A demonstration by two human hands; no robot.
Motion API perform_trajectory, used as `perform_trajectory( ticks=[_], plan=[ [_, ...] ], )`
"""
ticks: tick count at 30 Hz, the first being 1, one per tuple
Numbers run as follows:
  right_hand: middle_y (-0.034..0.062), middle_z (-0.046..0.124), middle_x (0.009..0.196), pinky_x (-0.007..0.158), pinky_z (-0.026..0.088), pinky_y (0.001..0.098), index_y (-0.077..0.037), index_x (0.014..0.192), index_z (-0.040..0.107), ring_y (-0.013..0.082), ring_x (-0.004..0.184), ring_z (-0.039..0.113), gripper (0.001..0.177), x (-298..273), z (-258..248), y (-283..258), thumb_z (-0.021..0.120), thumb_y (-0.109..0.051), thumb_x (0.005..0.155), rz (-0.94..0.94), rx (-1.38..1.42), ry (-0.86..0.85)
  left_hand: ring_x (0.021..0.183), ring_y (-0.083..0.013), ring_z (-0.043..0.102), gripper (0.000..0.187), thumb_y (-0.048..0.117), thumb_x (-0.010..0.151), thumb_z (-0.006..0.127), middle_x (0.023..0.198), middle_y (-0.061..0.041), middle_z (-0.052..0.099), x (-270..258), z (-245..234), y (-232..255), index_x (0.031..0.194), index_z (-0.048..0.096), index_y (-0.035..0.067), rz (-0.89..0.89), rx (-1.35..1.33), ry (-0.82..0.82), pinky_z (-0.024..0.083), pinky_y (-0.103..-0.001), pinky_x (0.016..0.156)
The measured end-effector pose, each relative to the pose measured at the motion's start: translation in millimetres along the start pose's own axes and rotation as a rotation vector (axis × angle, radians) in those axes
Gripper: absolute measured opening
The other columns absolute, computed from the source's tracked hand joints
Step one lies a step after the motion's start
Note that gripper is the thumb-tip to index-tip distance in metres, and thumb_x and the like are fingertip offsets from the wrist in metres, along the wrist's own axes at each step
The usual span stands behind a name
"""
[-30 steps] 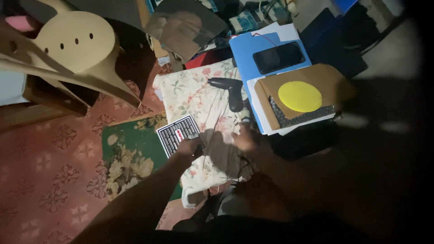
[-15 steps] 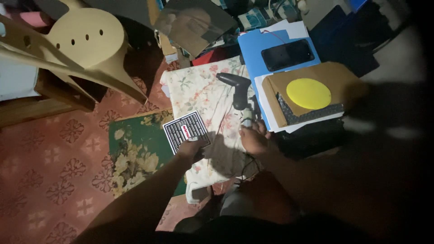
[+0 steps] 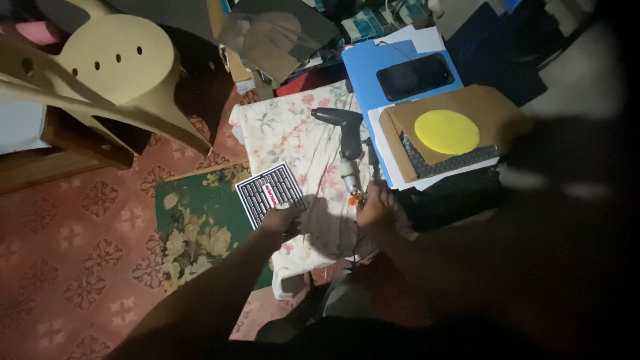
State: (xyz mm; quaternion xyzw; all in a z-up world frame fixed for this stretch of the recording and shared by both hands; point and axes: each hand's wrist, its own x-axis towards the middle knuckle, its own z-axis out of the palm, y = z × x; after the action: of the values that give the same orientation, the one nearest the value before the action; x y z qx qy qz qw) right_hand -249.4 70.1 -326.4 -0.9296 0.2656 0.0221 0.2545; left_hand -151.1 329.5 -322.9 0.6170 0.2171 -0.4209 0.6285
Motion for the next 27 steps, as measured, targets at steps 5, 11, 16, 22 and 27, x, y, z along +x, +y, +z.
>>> perform_trajectory(
  ticks=[5, 11, 16, 22, 27],
  plan=[
    [0.0228, 0.063, 0.125, 0.098, 0.049, 0.0524, -0.005, 0.124, 0.058, 0.0404, 0.113, 0.062, 0.043, -23, -9, 9, 0.070, -0.017, 0.085, -0.035, -0.031, 0.217, 0.068, -0.0194, 0.063, 0.016, 0.020, 0.088, 0.074, 0.079, -0.007, 0.063, 3, -7, -5, 0.095, 0.067, 0.008, -0.014, -0.055, 0.026, 0.059, -0.036, 0.064],
    [0.0169, 0.073, 0.106, 0.078, 0.060, 0.0405, -0.005, 0.129, 0.058, 0.0276, 0.091, 0.074, 0.032, -26, -12, 25, 0.058, -0.019, 0.100, 0.156, 0.295, 0.061, 0.055, -0.0182, 0.059, 0.015, 0.017, 0.090, 0.073, 0.071, -0.006, 0.061, 27, -13, -25, 0.085, 0.065, 0.005, -0.012, -0.080, -0.003, 0.051, -0.034, 0.052],
    [0.0174, 0.074, 0.092, 0.072, 0.059, 0.0394, -0.004, 0.131, 0.060, 0.0268, 0.082, 0.075, 0.038, -28, -36, 3, 0.063, -0.020, 0.097, 0.117, 0.421, 0.119, 0.048, -0.0183, 0.054, 0.024, 0.021, 0.092, 0.071, 0.063, -0.006, 0.057, 7, -5, -14, 0.078, 0.062, 0.004, -0.019, -0.114, -0.082, 0.048, -0.033, 0.046],
    [0.0086, 0.072, 0.089, 0.068, 0.054, 0.0353, -0.005, 0.132, 0.062, 0.0231, 0.079, 0.068, 0.042, 11, -1, 21, 0.065, -0.028, 0.098, 0.047, 0.548, -0.079, 0.050, -0.0189, 0.055, 0.025, 0.023, 0.092, 0.073, 0.063, -0.005, 0.057, 21, -12, -27, 0.075, 0.062, 0.009, -0.044, -0.052, -0.012, 0.049, -0.033, 0.048],
    [0.0122, 0.067, 0.080, 0.059, 0.045, 0.0374, -0.004, 0.126, 0.074, 0.0226, 0.067, 0.056, 0.038, 75, 122, 93, 0.064, -0.030, 0.101, -0.119, 0.649, -0.364, 0.050, -0.0172, 0.055, 0.029, 0.026, 0.091, 0.074, 0.064, -0.004, 0.056, 27, -22, -36, 0.074, 0.061, 0.007, 0.064, -0.149, -0.158, 0.046, -0.031, 0.045]
  ],
)
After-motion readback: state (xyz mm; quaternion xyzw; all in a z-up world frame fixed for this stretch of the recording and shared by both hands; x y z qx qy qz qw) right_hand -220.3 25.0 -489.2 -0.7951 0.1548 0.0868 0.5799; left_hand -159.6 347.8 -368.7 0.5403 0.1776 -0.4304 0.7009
